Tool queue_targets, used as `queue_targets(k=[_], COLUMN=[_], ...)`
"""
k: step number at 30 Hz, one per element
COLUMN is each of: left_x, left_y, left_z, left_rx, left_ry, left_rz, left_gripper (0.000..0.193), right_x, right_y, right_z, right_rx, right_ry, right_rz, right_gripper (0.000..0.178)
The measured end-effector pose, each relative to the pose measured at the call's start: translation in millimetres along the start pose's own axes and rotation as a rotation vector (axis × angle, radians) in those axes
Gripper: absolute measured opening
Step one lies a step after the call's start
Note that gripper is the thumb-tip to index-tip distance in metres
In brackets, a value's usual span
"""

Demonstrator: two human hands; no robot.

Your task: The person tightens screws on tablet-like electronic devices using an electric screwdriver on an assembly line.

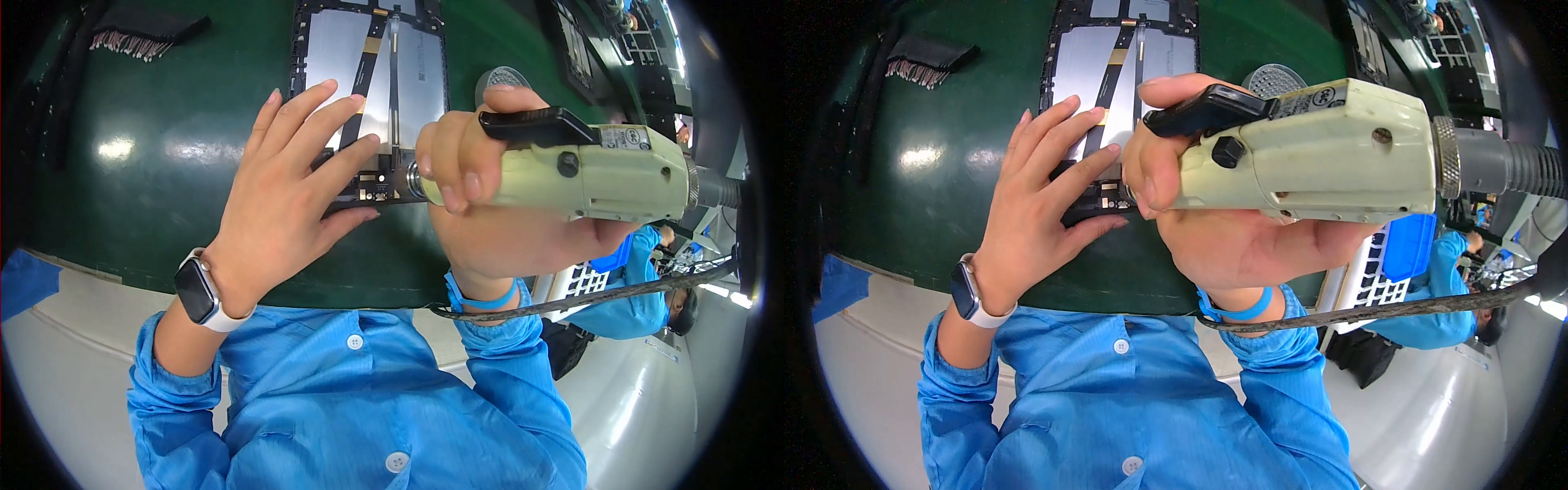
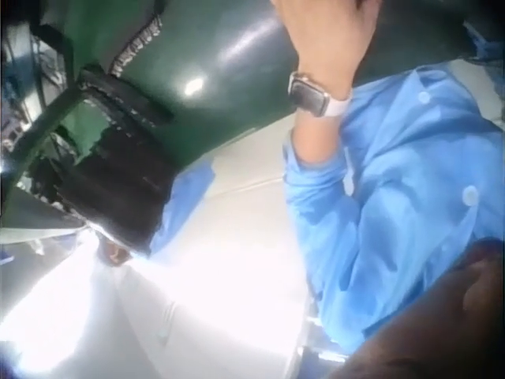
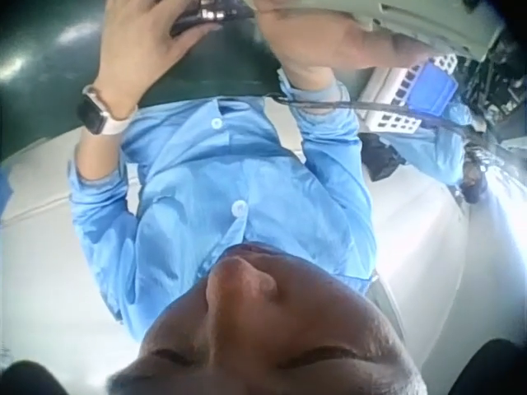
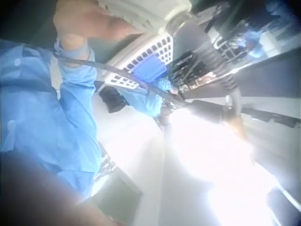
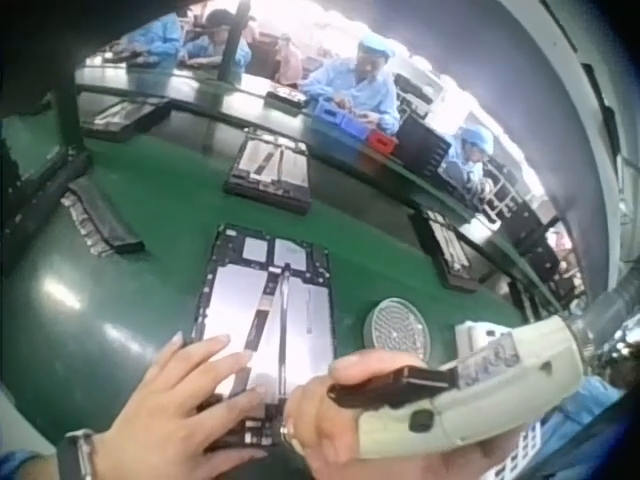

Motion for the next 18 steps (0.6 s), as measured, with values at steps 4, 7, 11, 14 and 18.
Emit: queue_targets(k=[4, 7, 11, 14, 18], left_x=[-0.6, -1.3, -0.9, -1.4, -0.5], left_y=[1.0, -0.2, 0.0, -1.2, -2.3], left_z=[-0.6, -1.0, -3.1, -2.4, -1.2], left_rx=[-0.008, -0.037, -0.031, -0.031, -0.029], left_ry=[0.005, 0.013, 0.013, 0.012, 0.018], left_rz=[0.024, 0.033, 0.039, 0.045, 0.059], left_gripper=[0.059, 0.062, 0.062, 0.063, 0.063], right_x=[-1.0, 0.1, 2.4, 4.5, 4.5], right_y=[2.6, 2.5, 1.3, 2.6, 2.9], right_z=[0.5, -0.5, -2.2, -2.5, -4.8], right_rx=[0.002, 0.006, -0.028, -0.022, -0.026], right_ry=[-0.011, 0.002, -0.001, 0.033, -0.011], right_rz=[0.031, 0.037, 0.094, 0.096, 0.099], right_gripper=[0.107, 0.107, 0.107, 0.106, 0.106])
Point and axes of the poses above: each hand's wrist, its own z-axis away from the middle knuckle, its own x-axis out of the palm, y = z × x, the point moved 5 cm from there along -z, towards the middle knuckle, and after that the axes turned 3 degrees about z, right-handed, at the moved point
